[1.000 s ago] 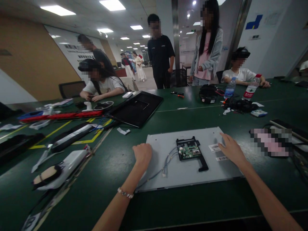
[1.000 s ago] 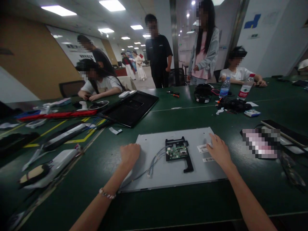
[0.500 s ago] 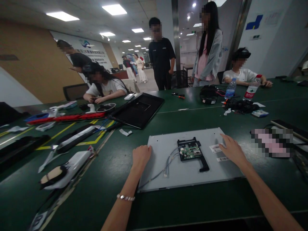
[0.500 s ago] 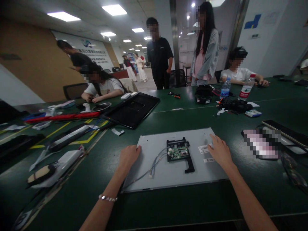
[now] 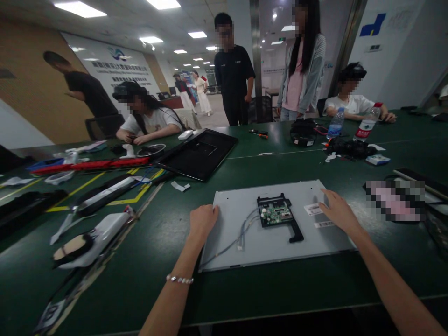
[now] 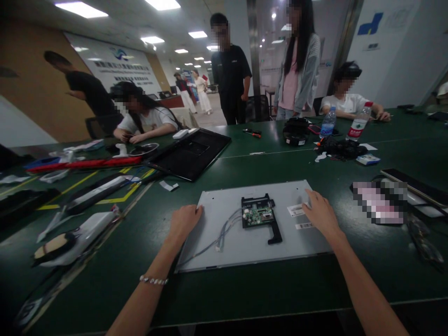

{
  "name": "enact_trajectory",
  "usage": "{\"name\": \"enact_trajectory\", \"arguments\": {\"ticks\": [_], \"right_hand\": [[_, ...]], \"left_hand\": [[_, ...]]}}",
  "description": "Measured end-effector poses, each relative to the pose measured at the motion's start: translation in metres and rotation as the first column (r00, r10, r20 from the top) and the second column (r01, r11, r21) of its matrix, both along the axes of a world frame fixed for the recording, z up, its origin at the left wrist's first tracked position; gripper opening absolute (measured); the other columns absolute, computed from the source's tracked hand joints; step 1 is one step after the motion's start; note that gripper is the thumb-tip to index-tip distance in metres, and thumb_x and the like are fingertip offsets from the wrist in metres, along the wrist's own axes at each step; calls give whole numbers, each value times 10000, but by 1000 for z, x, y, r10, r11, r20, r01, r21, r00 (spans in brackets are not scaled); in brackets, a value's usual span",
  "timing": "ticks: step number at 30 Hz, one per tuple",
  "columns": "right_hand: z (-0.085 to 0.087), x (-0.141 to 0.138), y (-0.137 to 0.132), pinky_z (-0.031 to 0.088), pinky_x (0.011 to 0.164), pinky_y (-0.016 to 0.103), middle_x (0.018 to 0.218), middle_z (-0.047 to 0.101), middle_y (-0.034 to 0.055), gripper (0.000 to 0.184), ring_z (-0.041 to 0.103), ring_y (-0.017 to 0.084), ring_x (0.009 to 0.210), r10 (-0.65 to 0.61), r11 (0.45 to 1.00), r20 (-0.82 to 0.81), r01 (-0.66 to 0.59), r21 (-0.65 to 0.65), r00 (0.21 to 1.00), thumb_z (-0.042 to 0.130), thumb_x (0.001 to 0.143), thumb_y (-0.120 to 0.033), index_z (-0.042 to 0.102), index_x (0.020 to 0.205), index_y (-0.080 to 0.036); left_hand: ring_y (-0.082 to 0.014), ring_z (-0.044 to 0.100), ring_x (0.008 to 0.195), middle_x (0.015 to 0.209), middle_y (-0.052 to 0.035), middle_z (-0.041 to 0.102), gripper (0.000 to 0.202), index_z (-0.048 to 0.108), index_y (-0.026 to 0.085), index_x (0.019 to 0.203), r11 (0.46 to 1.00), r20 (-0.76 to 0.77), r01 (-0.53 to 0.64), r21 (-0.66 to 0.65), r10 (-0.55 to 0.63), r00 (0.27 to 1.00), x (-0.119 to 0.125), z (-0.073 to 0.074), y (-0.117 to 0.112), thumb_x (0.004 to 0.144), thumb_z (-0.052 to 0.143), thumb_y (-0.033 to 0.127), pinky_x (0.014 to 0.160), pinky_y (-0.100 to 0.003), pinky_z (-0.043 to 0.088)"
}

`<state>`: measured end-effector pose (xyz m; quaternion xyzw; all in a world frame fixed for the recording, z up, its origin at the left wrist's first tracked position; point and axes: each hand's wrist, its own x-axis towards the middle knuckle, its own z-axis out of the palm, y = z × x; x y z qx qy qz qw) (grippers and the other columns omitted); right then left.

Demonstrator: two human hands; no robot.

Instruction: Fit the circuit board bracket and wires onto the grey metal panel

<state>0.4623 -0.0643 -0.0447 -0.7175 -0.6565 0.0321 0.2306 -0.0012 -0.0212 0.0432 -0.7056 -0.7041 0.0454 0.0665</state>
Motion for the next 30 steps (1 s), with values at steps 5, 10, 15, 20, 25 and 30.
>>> {"name": "enact_trajectory", "arguments": {"ticks": [5,10,15,20,25,30], "right_hand": [[1,6,1,434,1009,499,1389,525,180,583,509,349,1269,9,1000,-65,-9,3,998,460,891,-382,442,1421,-140],[5,8,0,412,1053,463,1374,541,182,557,506,322,1281,32,999,-91,-29,34,995,454,897,-361,469,1400,-121],[15,6,-3,401,1064,409,1318,597,173,488,556,294,1231,30,999,-71,-27,46,997,431,901,-343,575,1301,-105],[35,6,-12,499,827,370,924,747,113,453,687,291,940,-80,997,-18,80,-4,997,385,927,-450,750,826,-200],[50,3,-20,453,645,345,648,720,95,566,675,268,670,-200,979,-10,200,-40,980,361,930,-458,700,549,-215],[57,-2,-22,417,610,326,633,717,71,453,651,236,612,-228,974,-11,228,-14,974,417,866,-335,694,533,-207]], "left_hand": [[-307,678,915,975,-187,718,528,728,107,920,1000,10,-6,-5,6,1000,0,0,-1,959,284,389,779,-364,488],[-319,678,905,969,-186,718,537,726,110,893,1000,7,15,-6,-15,1000,-1,0,-1,957,273,392,763,-381,494],[-318,677,912,969,-182,718,541,725,120,888,1000,7,16,-15,-16,1000,-1,0,0,957,266,400,762,-379,498],[-301,679,896,970,-173,717,519,726,131,895,999,12,8,-34,-8,1000,-1,3,0,950,284,398,759,-360,499],[-296,678,896,979,-171,717,507,725,136,894,998,21,-1,-56,2,1000,-2,4,0,944,291,395,754,-354,501],[-295,678,907,975,-175,717,513,730,139,898,999,23,0,-50,1,1000,-1,4,-1,943,289,397,779,-362,501]]}}
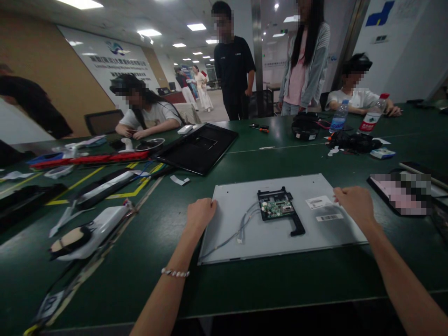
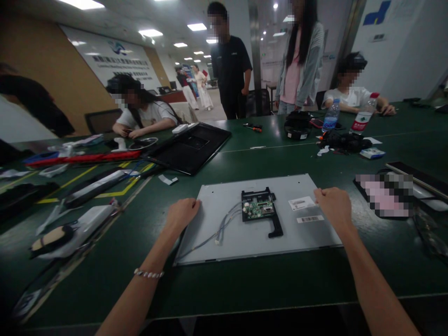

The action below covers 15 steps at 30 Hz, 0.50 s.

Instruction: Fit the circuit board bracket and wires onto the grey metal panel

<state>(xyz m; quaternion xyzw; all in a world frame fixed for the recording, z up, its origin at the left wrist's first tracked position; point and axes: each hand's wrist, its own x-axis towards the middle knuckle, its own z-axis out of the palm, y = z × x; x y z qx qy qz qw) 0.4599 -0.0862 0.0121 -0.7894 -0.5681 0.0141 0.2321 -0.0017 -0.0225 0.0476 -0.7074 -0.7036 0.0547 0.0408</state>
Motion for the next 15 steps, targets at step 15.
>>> {"name": "enact_trajectory", "arguments": {"ticks": [15], "right_hand": [[-19,16,9,488,726,377,896,747,102,389,692,288,835,130,991,61,-128,-35,990,395,894,-355,735,761,-220]], "left_hand": [[-296,665,910,993,-168,703,465,704,132,898,999,19,-31,8,31,999,2,3,-3,945,321,391,768,-368,493]]}}
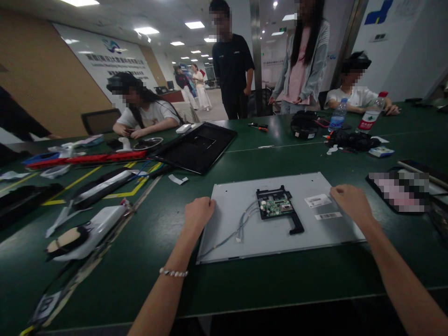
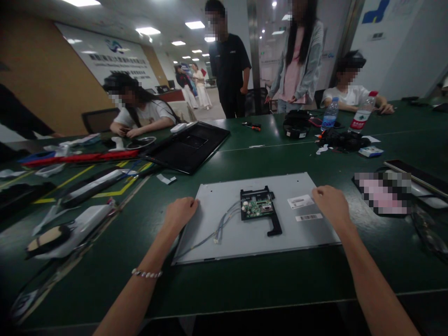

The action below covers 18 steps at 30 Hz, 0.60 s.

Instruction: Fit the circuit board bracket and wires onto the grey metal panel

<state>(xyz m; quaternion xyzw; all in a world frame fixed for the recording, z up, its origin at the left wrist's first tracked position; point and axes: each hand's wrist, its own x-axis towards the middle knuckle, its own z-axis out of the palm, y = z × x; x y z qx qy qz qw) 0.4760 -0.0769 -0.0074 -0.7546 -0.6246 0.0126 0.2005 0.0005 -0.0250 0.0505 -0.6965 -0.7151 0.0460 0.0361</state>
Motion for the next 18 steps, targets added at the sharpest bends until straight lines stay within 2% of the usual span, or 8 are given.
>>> {"name": "enact_trajectory", "arguments": {"ticks": [4,9,13,18], "right_hand": [[-17,6,7,499,884,411,1064,720,119,338,671,290,1000,58,998,-42,-57,36,997,452,877,-356,717,1019,-199],[-32,10,13,443,1023,451,1236,641,168,436,586,308,1179,144,988,-61,-141,63,988,451,878,-355,635,1207,-135],[-37,9,13,407,1069,478,1324,587,167,487,537,314,1249,201,979,-101,-196,56,974,463,878,-358,568,1299,-137],[-37,7,10,400,1071,524,1386,545,140,493,508,331,1283,227,974,-151,-222,50,962,478,884,-383,542,1336,-197]], "left_hand": [[-295,636,978,1072,-162,664,393,660,140,1012,993,6,8,121,-9,1000,8,3,-7,947,348,371,836,-393,474],[-310,551,1166,1259,-166,589,413,551,126,1256,965,106,61,256,-91,990,9,-6,-5,945,387,343,964,-433,423],[-269,486,1277,1399,-156,511,496,461,93,1367,970,287,72,231,-139,948,1,-18,6,933,411,328,1051,-388,382],[-231,514,1262,1382,-134,543,538,451,92,1385,989,490,88,117,-135,861,3,-27,11,915,428,352,1067,-320,380]]}}
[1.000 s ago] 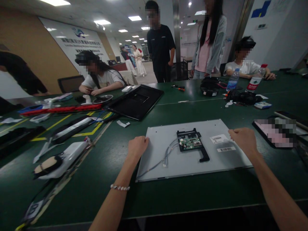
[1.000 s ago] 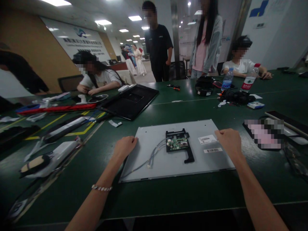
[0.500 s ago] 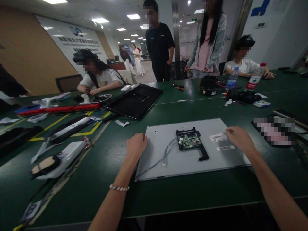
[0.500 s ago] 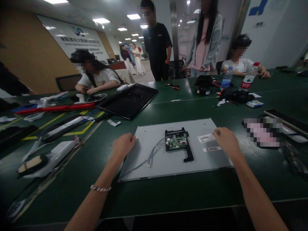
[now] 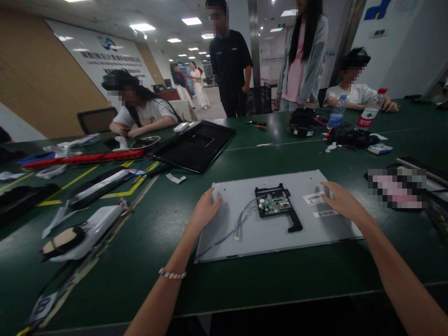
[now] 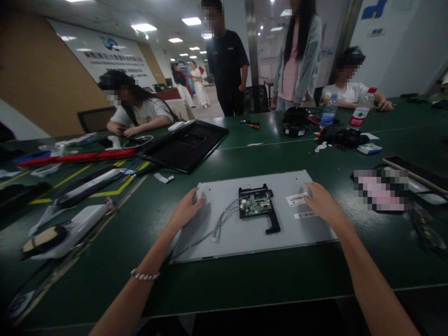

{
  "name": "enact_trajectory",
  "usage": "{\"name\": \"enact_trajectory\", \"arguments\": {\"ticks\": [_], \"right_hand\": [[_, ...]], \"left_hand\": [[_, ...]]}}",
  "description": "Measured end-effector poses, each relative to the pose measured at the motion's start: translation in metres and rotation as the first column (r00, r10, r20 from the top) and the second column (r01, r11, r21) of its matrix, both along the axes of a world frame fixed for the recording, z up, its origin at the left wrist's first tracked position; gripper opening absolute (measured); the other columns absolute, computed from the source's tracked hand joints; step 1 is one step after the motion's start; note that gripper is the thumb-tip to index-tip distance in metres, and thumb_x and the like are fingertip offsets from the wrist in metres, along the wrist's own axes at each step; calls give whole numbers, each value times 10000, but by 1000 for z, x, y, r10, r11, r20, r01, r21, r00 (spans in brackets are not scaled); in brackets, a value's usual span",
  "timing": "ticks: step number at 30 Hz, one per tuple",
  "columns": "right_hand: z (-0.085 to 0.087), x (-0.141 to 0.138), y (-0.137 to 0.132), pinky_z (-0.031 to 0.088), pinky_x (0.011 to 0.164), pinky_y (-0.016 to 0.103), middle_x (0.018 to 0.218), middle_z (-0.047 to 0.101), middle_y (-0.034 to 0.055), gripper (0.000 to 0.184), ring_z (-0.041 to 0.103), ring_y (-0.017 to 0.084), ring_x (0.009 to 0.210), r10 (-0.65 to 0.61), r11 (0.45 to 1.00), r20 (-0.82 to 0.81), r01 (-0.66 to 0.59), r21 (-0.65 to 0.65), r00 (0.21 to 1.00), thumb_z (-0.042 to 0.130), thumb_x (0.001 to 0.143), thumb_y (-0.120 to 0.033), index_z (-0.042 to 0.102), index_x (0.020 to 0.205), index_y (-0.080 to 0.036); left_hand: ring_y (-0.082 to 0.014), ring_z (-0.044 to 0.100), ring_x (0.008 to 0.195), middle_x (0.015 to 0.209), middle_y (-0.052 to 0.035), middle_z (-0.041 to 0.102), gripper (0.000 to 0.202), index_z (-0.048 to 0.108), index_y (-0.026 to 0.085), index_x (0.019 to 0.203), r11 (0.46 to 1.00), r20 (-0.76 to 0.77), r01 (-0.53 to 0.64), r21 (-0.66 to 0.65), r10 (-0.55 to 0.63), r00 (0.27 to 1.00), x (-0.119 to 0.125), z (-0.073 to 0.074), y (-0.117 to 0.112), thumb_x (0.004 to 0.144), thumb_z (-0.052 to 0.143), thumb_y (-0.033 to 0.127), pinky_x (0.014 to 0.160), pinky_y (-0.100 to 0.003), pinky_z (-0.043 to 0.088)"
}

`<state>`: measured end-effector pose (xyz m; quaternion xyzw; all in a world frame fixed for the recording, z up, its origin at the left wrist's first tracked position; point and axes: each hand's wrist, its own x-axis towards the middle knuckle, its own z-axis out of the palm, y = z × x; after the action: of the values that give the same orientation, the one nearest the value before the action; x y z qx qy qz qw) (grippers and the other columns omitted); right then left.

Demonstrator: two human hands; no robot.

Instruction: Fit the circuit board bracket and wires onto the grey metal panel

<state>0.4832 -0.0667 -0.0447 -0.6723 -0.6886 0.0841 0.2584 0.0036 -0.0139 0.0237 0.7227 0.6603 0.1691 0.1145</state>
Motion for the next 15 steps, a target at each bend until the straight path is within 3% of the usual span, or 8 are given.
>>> {"name": "enact_trajectory", "arguments": {"ticks": [6,15], "right_hand": [[5,-2,-3,395,1083,504,1360,561,149,495,513,323,1279,1,1000,-4,-2,-15,1000,469,882,-383,551,1326,-179],[10,-3,-5,424,1047,505,1306,602,132,449,540,325,1244,-7,1000,14,7,-23,1000,483,875,-355,586,1287,-211]], "left_hand": [[-249,503,1271,1400,-148,520,577,440,81,1398,1000,47,-5,5,5,999,7,-5,-3,906,429,381,1080,-338,366],[-245,605,1091,1270,-136,608,529,477,91,1361,999,15,-9,-33,10,1000,12,0,-9,920,427,379,946,-324,452]]}}
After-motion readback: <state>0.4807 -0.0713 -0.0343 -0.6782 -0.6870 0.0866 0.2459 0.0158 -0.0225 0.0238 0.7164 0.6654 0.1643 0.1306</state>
